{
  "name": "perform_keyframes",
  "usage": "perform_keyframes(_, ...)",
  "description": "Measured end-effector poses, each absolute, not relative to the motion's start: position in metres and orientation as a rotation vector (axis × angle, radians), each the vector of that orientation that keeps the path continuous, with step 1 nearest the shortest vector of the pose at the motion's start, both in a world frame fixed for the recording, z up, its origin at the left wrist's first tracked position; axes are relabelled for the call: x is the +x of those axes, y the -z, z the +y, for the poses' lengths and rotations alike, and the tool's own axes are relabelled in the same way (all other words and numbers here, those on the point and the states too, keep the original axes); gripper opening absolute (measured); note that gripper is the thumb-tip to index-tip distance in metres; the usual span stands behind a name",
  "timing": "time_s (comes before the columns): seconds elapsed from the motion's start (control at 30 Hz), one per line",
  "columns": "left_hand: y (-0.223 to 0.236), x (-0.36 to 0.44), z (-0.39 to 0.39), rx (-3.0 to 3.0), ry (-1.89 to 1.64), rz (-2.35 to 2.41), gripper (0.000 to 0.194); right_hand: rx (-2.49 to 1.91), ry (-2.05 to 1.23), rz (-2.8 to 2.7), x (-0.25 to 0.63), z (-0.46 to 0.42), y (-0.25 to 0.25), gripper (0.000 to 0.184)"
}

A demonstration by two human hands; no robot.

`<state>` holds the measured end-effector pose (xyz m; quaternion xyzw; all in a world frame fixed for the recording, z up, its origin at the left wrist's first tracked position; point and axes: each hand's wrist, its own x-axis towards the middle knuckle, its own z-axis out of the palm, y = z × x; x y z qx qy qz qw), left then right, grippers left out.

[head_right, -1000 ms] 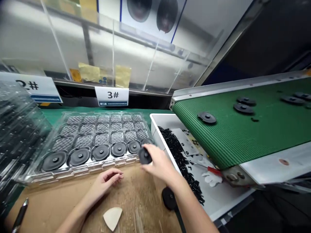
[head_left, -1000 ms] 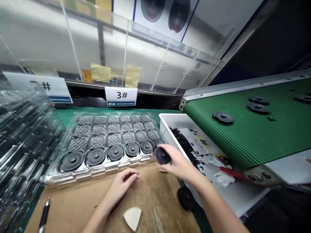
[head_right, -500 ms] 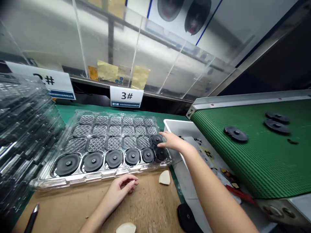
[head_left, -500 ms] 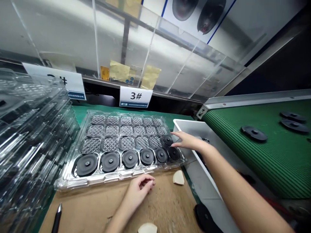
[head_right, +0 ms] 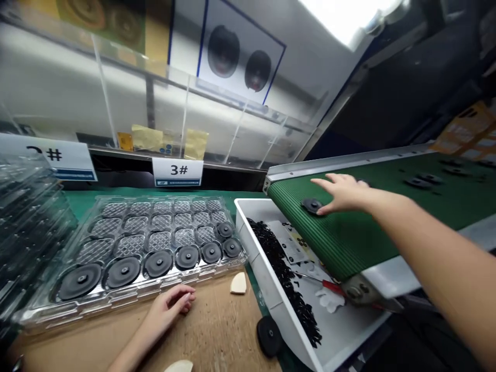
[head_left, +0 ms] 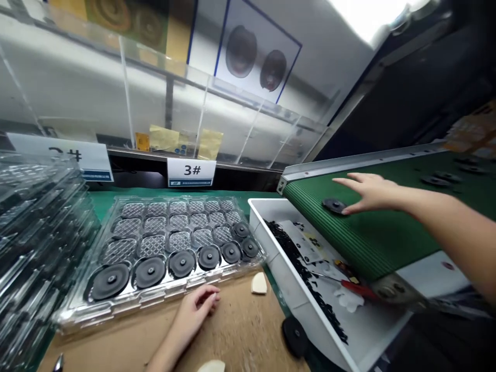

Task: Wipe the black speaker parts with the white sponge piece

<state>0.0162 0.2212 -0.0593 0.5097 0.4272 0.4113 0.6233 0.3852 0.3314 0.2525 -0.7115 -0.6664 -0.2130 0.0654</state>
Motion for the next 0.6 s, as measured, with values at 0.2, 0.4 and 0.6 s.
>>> perform_keyframes(0.2, 0.07, 0.015, 0.216, 1.283, -0.965, 1.002, 0.031, -2.216, 0.146, -2.283, 0.415, 0.316, -0.227, 0.029)
perform_keyframes(0.4, 0.078, 0.015, 0.212, 1.327, -1.006, 1.088, 0.026, -2.154, -0.056, -2.36, 0.416, 0.327, -0.226, 0.033)
perform_keyframes(0.6, 0.079, 0.017, 0.208, 1.317, -1.037, 1.186, 0.024, -2.15, -0.077, -2.332, 0.417, 0.327, -0.226, 0.032)
